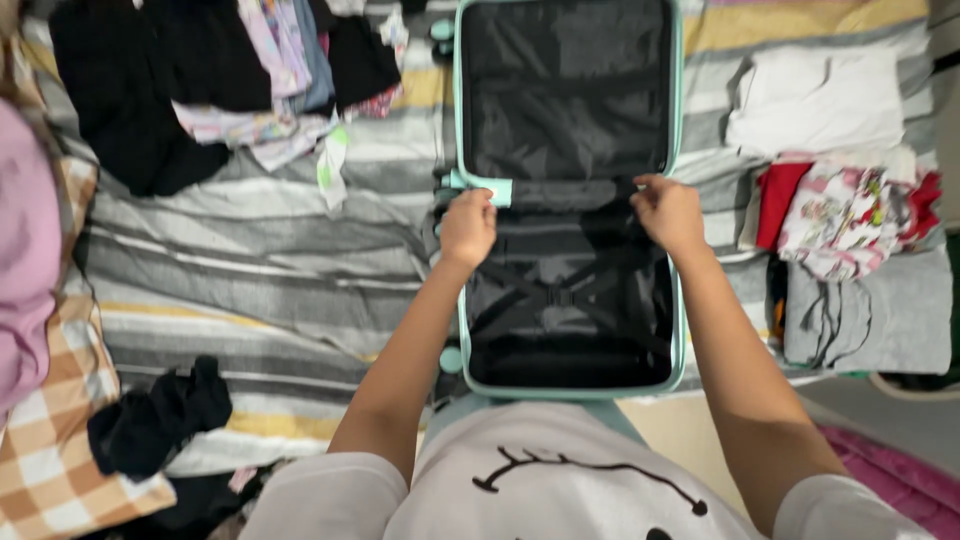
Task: The person unbuckles and opens a small suitcase on a bed, organizes toiletries into a clear bag, and then places the bag and another item into the suitcase before closing it.
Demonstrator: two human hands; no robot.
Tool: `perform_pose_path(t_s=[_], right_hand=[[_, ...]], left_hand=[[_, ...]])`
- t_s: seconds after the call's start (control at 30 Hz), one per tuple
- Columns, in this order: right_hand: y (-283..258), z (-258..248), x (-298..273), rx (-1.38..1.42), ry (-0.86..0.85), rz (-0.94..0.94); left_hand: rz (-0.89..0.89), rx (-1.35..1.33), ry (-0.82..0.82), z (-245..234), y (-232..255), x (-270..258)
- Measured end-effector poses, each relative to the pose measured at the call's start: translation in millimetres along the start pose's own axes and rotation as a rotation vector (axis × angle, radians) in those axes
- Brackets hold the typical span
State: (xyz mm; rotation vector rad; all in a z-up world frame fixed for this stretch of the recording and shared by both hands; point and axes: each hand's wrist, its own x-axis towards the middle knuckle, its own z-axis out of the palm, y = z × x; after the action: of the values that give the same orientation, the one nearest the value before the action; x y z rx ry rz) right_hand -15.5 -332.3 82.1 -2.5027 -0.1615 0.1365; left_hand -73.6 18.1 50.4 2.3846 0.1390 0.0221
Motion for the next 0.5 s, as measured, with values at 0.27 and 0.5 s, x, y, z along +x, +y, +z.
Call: perform_pose_path(t_s=[0.27, 0.5], right_hand=[[39, -5, 86, -0.468, -0.074, 0.237], [20, -8, 115, -0.713, -0.399, 0.195]], left_hand=[[-0.001, 0.225, 0.088, 4, -15, 66], [0.003, -0.021, 0.303, 44, -21, 63]])
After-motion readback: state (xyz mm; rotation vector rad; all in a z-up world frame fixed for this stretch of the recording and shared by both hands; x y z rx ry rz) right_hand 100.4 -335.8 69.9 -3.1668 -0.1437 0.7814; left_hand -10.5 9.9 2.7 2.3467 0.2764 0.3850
